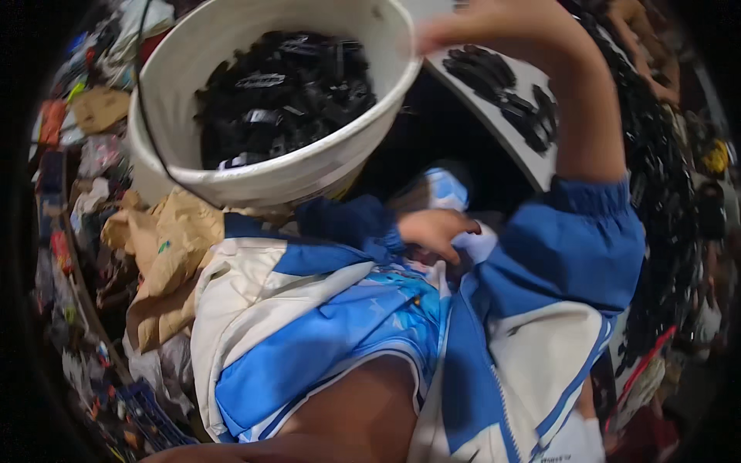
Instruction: The person assembles plastic components by taking plastic pieces from a table, snapping them together by hand, and lining up the assembled parts on the table.
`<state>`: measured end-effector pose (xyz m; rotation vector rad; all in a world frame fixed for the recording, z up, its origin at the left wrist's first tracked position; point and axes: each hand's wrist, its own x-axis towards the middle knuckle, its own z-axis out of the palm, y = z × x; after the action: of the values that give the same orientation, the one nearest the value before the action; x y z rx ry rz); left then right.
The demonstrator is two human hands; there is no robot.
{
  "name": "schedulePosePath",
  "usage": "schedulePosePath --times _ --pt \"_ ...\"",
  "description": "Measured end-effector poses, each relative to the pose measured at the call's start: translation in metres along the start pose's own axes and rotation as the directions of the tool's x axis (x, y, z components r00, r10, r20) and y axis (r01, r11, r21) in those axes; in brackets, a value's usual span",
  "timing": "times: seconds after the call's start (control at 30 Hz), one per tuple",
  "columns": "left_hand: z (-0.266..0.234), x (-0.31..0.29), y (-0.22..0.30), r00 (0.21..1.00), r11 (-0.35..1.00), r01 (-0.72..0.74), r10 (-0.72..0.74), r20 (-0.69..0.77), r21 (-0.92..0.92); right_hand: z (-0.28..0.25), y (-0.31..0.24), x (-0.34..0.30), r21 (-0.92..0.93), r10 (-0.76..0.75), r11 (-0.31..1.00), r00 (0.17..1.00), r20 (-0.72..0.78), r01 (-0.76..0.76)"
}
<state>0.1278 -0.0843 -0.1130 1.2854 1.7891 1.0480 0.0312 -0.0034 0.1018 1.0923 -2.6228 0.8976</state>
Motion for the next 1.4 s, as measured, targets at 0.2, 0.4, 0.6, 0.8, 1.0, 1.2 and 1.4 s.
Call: schedulePosePath --times 0.2,0.4,0.6,0.8,1.0,1.2,1.4 --pt "-0.008 -0.006 -0.026 0.971 0.987 -0.16 0.159 -0.177 0.011 -0.001 0.096 -0.104 -0.391 0.263 0.89 0.965 0.017 -0.236" --pt "-0.006 -0.022 -0.038 0.982 0.997 -0.01 -0.005 -0.189 -0.079 0.026 0.103 -0.121 -0.42 0.553 0.766 0.832 0.043 -0.487" --pt "-0.004 -0.022 -0.036 0.97 0.995 -0.053 0.071 -0.232 0.082 0.031 0.1 -0.136 -0.309 0.398 0.864 0.915 -0.061 -0.396" --pt "-0.006 -0.031 -0.031 0.96 0.995 -0.096 0.096 -0.264 0.012 0.019 0.086 -0.132 -0.073 0.569 0.803 0.797 -0.202 -0.591" --pt "-0.016 -0.035 -0.026 0.991 0.983 0.07 -0.049 -0.126 0.168 -0.013 -0.011 0.001 0.287 0.231 0.94 0.963 -0.136 -0.185" --pt "-0.009 -0.035 -0.032 0.988 0.979 0.071 -0.043 -0.147 0.19 0.053 -0.007 -0.006 -0.019 -0.027 0.999 0.998 0.053 0.028" --pt "-0.01 -0.036 -0.032 0.995 0.976 0.068 -0.053 -0.079 0.209 0.013 0.072 -0.037 -0.187 0.073 0.976 0.979 -0.192 -0.11"
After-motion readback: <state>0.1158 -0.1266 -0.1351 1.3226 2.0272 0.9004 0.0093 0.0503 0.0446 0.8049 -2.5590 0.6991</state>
